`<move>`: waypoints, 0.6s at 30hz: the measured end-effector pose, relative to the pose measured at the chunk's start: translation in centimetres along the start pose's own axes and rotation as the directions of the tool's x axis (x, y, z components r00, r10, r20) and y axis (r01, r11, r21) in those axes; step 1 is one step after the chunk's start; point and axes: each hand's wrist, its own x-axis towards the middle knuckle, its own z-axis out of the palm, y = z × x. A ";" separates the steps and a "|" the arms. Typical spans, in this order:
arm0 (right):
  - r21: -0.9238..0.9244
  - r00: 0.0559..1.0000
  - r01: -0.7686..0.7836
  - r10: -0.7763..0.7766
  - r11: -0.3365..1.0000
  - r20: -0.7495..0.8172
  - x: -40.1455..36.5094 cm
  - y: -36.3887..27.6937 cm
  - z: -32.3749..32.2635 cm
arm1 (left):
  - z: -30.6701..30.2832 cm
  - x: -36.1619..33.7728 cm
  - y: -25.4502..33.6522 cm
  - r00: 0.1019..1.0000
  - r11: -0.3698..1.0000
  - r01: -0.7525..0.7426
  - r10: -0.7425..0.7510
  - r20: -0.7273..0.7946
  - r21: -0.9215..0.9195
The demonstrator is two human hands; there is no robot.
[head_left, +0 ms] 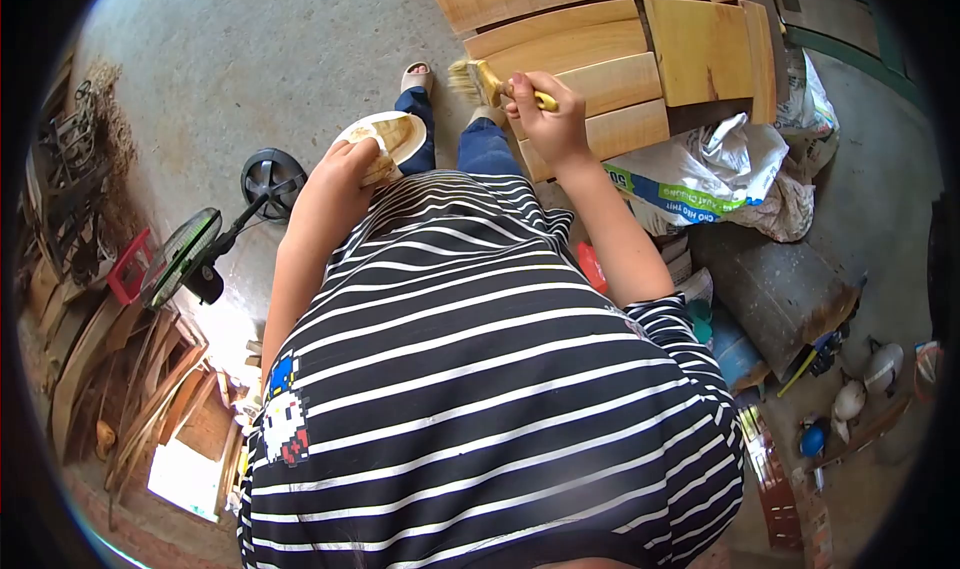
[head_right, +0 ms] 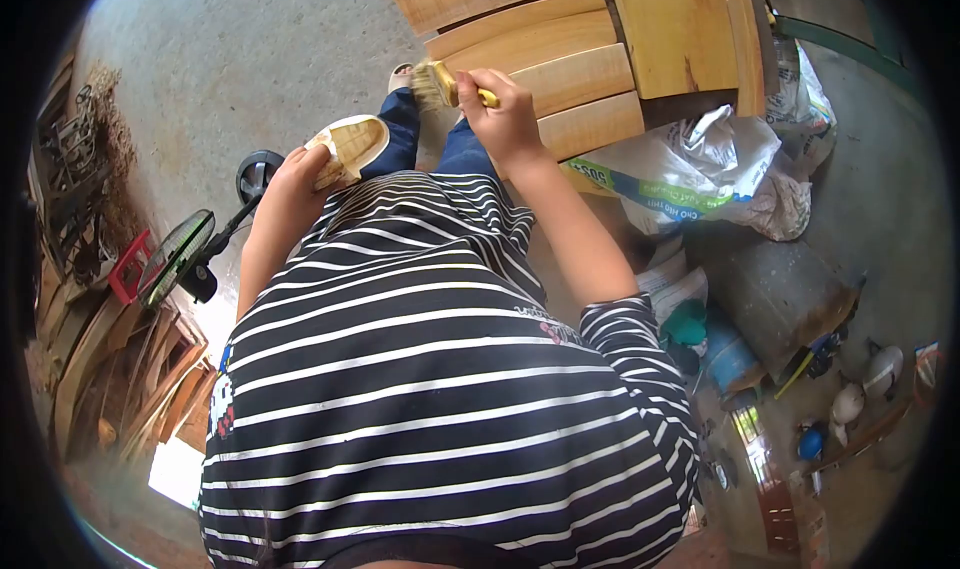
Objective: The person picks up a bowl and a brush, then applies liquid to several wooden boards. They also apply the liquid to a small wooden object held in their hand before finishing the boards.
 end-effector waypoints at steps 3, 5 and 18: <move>-0.146 0.994 0.049 -0.063 0.988 -0.094 -1.1 0.3 -0.2 | -0.1 0.1 0.1 0.999 0.999 0.037 -0.037 0.024 0.014; -0.162 0.989 0.048 -0.069 0.986 -0.128 -1.7 -0.8 0.4 | -0.3 0.3 0.4 0.999 0.999 0.039 -0.039 0.027 0.008; -0.012 0.973 -0.115 0.110 0.993 -0.200 -7.0 -1.8 -3.2 | -0.6 0.9 0.3 0.996 0.999 -0.009 0.006 0.093 0.034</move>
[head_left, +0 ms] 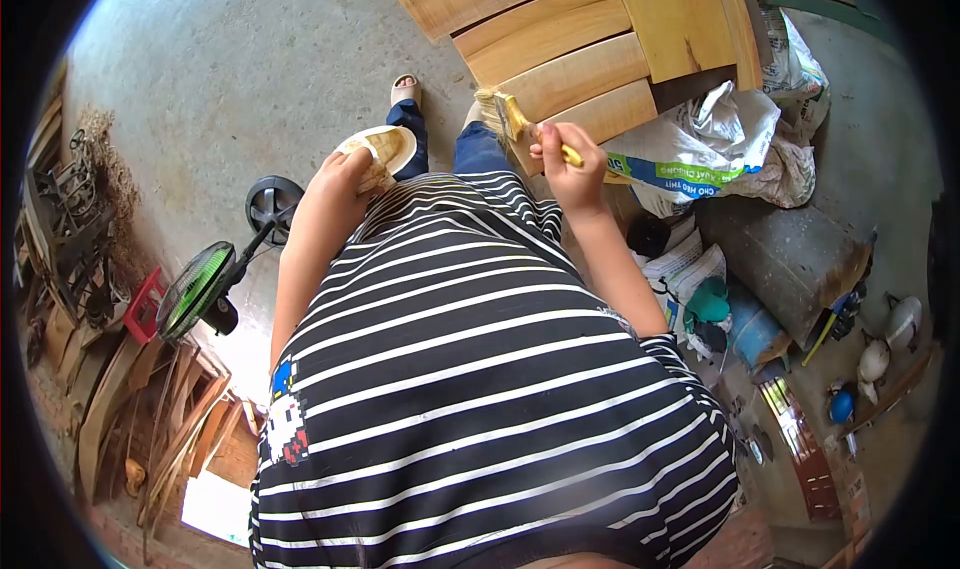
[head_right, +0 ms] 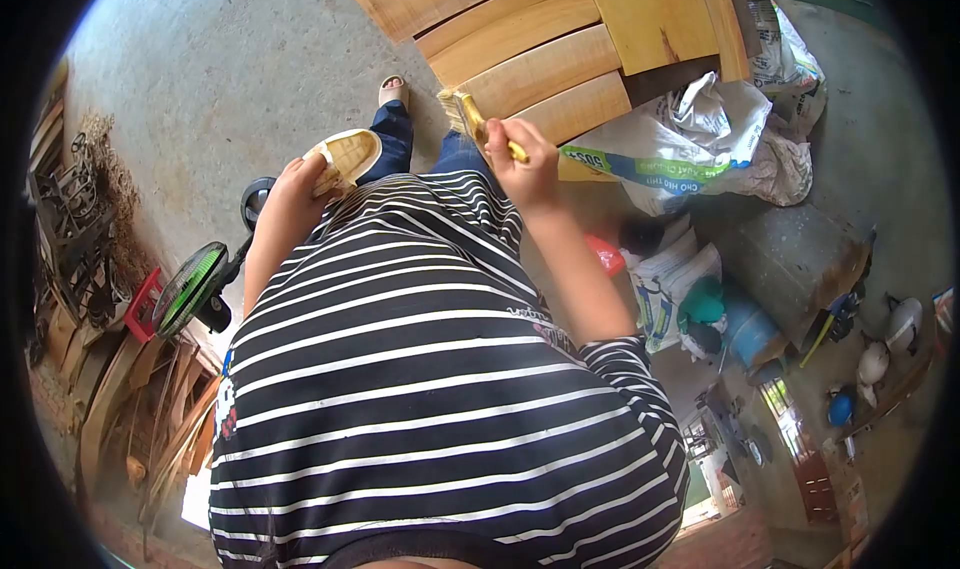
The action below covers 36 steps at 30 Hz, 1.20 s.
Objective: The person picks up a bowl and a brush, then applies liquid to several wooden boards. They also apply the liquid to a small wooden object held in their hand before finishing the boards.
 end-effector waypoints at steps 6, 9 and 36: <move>-0.027 0.969 -0.236 0.237 0.971 0.067 -0.6 -4.5 -5.7 | 0.1 0.1 0.2 0.999 1.000 0.000 -0.001 0.037 0.023; -0.126 0.840 -0.531 0.500 0.838 -0.210 0.6 -5.6 -10.3 | 0.3 0.3 0.4 0.997 0.999 0.015 -0.018 0.071 0.035; -0.032 0.650 -0.490 0.340 0.871 -0.679 3.6 2.7 -7.7 | 0.8 3.6 2.5 0.977 0.989 -0.119 0.100 0.188 0.093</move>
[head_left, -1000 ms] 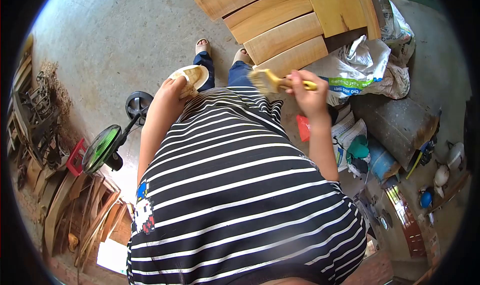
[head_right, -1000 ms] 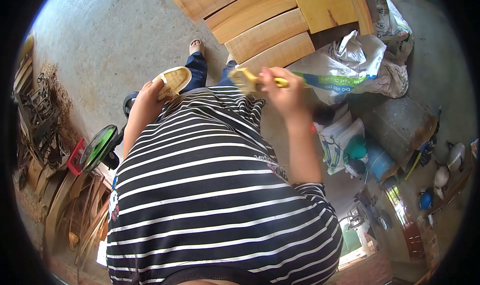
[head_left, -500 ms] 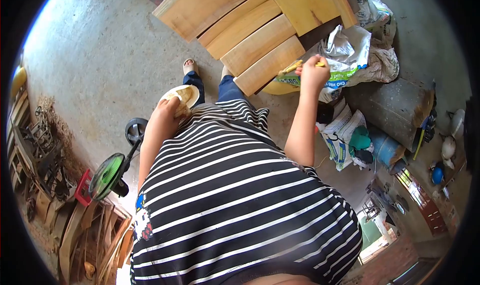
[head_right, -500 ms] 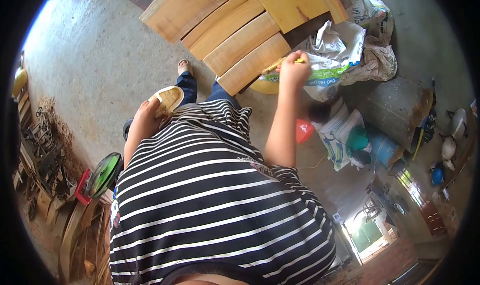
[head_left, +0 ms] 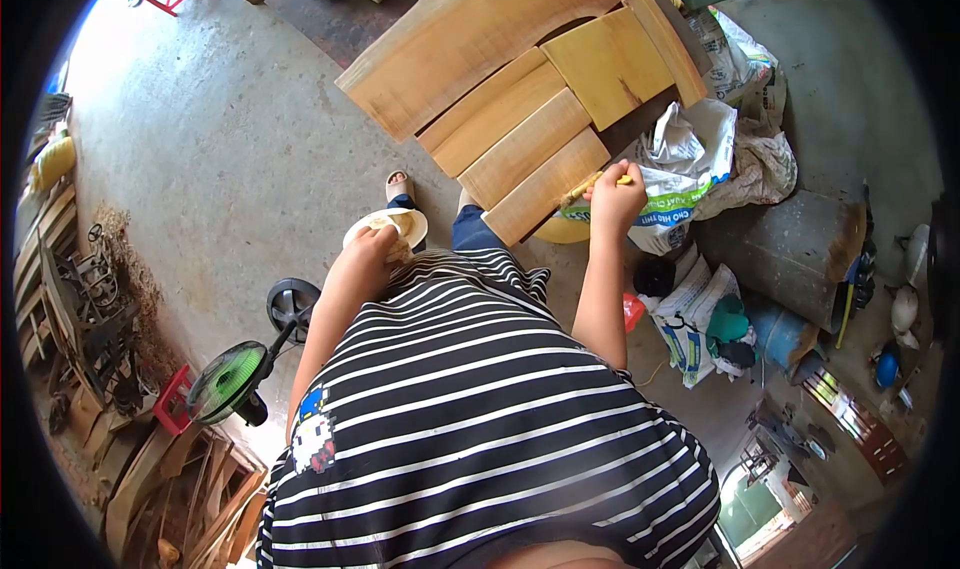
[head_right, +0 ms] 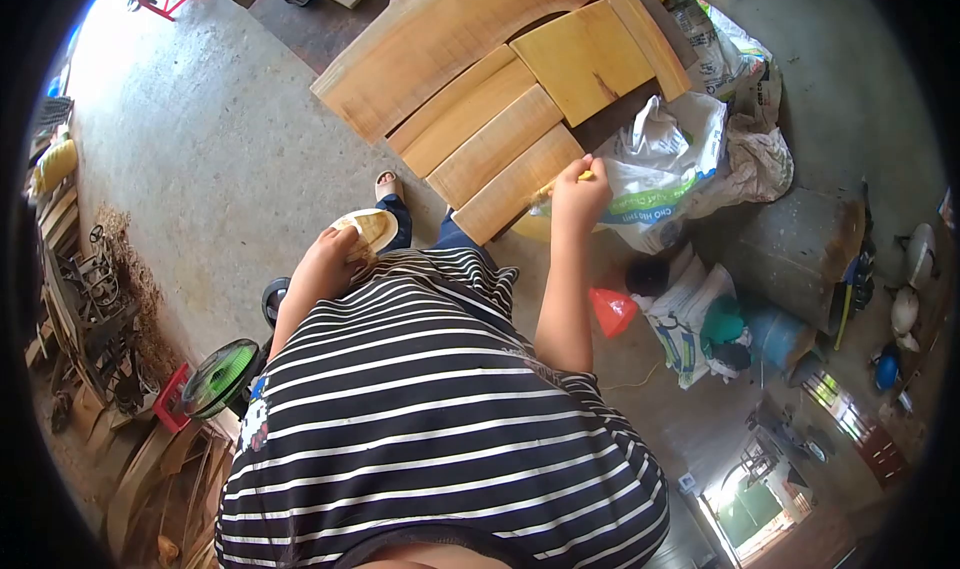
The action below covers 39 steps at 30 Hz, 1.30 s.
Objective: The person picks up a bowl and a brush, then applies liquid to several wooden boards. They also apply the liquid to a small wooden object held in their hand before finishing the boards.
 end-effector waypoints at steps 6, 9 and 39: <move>0.057 0.992 -0.017 0.010 0.998 0.126 0.1 -1.4 -5.7 | 0.1 0.3 -0.5 0.994 0.996 -0.089 0.087 -0.069 -0.026; -0.135 0.874 0.475 -0.448 0.870 0.188 1.3 -0.4 -7.6 | 0.1 0.7 -0.5 0.996 0.997 -0.070 0.070 -0.056 -0.009; 0.364 0.548 0.212 -0.419 0.907 0.724 5.7 -7.1 10.3 | -0.3 -2.2 -4.2 0.965 0.978 0.005 -0.059 -0.257 -0.207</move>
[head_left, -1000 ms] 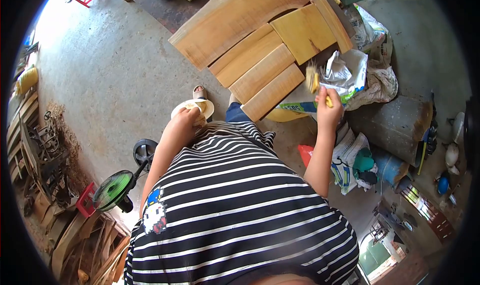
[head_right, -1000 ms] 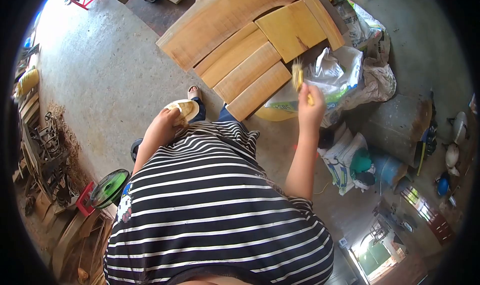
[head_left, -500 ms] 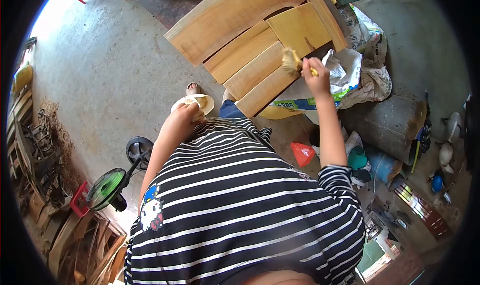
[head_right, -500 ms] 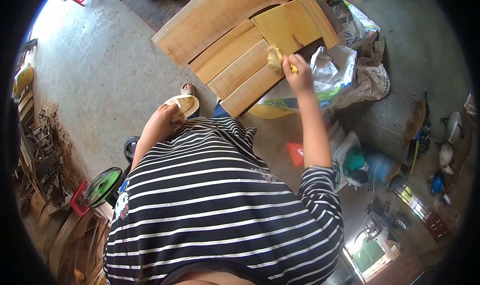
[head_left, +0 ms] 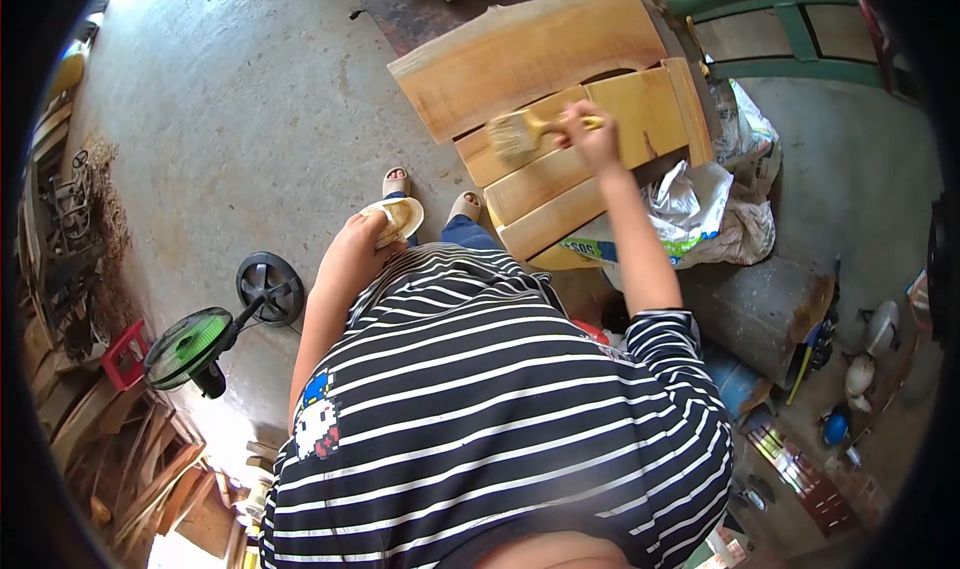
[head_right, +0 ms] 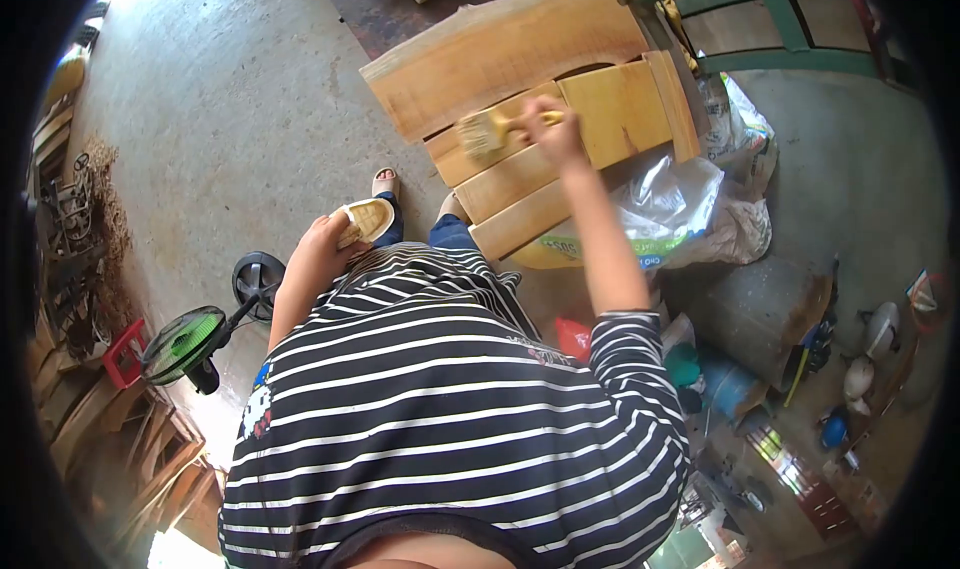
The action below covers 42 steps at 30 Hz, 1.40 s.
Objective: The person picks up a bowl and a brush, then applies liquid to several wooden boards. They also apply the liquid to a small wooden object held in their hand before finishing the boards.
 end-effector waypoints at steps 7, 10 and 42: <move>-0.796 0.826 0.206 -0.537 0.569 -0.170 8.8 -1.9 -5.3 | -1.0 0.4 -3.8 0.997 0.999 -0.004 0.001 -0.072 -0.038; -0.701 0.888 0.238 -0.443 0.672 -0.122 9.5 -0.1 1.4 | -2.0 1.1 -4.6 0.998 0.999 -0.015 0.013 -0.068 -0.036; 0.125 0.956 0.221 -0.240 0.967 0.167 1.3 -16.7 16.0 | -16.9 7.5 -5.9 0.998 0.946 0.066 -0.061 0.027 -0.318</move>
